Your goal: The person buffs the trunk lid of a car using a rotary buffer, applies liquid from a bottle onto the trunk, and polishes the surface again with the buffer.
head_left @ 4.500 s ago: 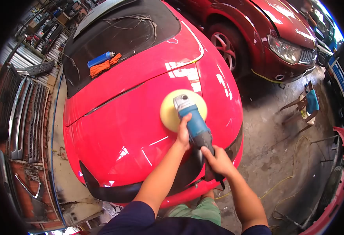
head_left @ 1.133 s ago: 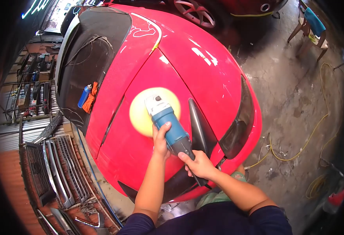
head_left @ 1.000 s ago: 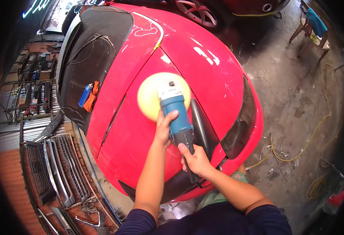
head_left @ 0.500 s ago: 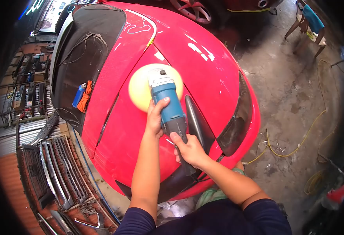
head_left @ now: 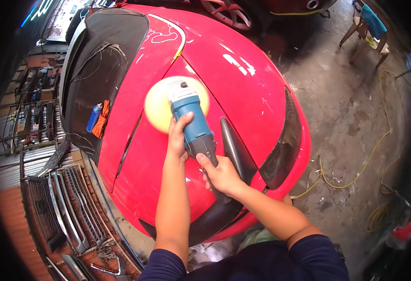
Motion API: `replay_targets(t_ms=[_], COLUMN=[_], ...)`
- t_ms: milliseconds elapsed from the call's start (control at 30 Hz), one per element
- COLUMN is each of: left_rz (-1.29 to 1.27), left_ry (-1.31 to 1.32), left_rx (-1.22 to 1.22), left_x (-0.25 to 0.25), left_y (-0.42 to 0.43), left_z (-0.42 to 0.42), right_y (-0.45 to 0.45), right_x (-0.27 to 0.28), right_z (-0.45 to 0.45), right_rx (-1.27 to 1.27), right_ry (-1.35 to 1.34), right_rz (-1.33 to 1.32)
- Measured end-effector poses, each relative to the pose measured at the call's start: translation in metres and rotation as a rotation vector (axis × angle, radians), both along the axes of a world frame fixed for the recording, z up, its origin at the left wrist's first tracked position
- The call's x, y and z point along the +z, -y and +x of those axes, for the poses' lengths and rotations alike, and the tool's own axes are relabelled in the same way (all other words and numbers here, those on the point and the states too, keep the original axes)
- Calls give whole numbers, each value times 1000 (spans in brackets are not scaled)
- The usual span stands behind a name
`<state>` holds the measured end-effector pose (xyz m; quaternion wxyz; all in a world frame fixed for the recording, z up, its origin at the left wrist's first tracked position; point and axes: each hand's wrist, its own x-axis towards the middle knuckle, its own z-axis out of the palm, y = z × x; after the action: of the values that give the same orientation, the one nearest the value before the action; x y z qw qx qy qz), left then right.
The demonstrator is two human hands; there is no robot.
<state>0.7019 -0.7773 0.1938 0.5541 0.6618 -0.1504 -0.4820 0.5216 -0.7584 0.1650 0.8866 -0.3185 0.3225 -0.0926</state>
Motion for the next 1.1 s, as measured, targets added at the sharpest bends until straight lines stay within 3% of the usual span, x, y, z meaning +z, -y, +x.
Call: replay_targets(t_ms=[100,233,333,500,600,733,800,900,1067,1100], left_rz=[43,-72,-7,-61,16,-2,-5,13,-50,-7], left_ry=[-43,26,-157,21,-105,89,35,-95,3,-96], left_rx=[-65,79,8,64,-4,83,66,-23,86,61], left_x=[-4,-10,-4,-8,-21,-7,-13,11,-18,-15], left_y=[-3,-8,7,41,60,85,89,82,1,-16], left_z=[11,-1,14,30,66,69,86,77,57,48], right_y=[-8,7,5,55,55,102,100,87,34,5], right_x=[11,-4,5,2,4,1,-5,5,8,4], right_z=[2,-9,9,22,47,47,61,81,29,26], right_rx=[-18,24,-15,19,-80,54,-9,-31,92,58], right_ry=[48,0,-2,23,54,54,68,68,34,10], right_rz=[71,-3,-23,30,73,52,8,12,-60,-91])
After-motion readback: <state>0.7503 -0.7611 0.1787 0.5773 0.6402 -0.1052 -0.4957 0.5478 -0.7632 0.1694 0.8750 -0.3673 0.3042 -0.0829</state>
